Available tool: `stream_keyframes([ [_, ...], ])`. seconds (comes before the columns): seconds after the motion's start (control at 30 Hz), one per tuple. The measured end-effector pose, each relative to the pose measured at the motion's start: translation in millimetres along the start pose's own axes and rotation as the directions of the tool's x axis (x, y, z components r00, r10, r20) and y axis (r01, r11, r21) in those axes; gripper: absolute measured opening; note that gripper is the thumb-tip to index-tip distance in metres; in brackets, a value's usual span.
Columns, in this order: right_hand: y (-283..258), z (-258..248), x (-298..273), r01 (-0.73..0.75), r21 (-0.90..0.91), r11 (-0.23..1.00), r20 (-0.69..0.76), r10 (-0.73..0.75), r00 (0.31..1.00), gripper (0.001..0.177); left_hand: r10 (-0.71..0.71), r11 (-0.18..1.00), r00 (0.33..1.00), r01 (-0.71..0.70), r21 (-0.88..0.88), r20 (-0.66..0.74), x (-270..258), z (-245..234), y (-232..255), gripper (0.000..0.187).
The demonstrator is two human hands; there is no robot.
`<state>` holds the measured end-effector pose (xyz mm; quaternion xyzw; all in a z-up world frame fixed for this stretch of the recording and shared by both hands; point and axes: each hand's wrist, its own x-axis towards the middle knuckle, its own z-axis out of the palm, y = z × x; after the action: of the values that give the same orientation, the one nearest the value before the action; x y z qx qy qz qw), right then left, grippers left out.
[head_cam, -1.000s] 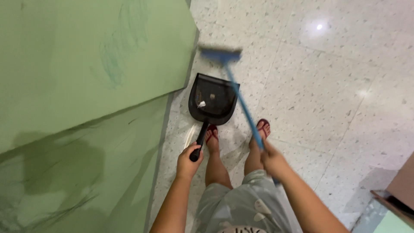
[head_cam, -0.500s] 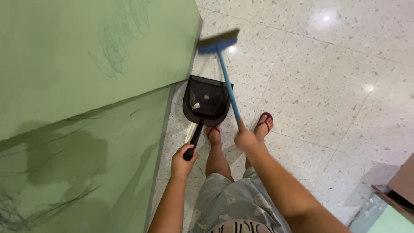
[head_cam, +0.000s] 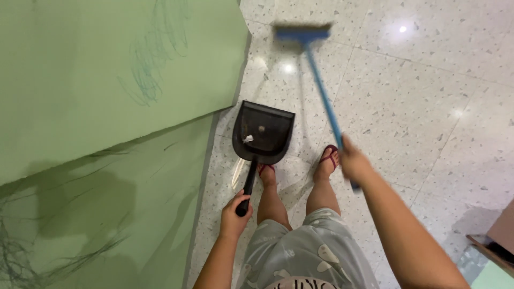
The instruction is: Sweeping debris from the floor into a dustpan using a squeegee/broom.
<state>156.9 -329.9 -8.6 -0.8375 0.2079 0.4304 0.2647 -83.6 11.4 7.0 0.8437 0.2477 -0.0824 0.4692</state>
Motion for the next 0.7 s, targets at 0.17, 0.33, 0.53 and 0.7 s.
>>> stream_keyframes([
  [0.17, -25, 18, 94, 0.188, -0.139, 0.972, -0.198, -0.213, 0.957, 0.061, -0.085, 0.996, 0.992, 0.08, 0.049, 0.097, 7, 6, 23, 0.031],
  [0.33, 23, 94, 64, 0.052, -0.105, 0.993, -0.14, -0.066, 0.988, 0.061, -0.035, 0.996, 0.992, 0.025, 0.091, 0.118, 15, 18, 29, 0.03],
  [0.53, 111, 121, -88, 0.65, 0.078, 0.756, -0.313, -0.601, 0.736, 0.051, -0.019, 0.993, 0.986, -0.001, 0.121, 0.167, 20, 27, 31, 0.032],
  [0.7, 72, 27, -136, -0.285, 0.209, 0.936, 0.258, 0.228, 0.939, 0.058, 0.013, 0.995, 0.989, -0.026, 0.092, 0.144, 23, 33, 48, 0.029],
])
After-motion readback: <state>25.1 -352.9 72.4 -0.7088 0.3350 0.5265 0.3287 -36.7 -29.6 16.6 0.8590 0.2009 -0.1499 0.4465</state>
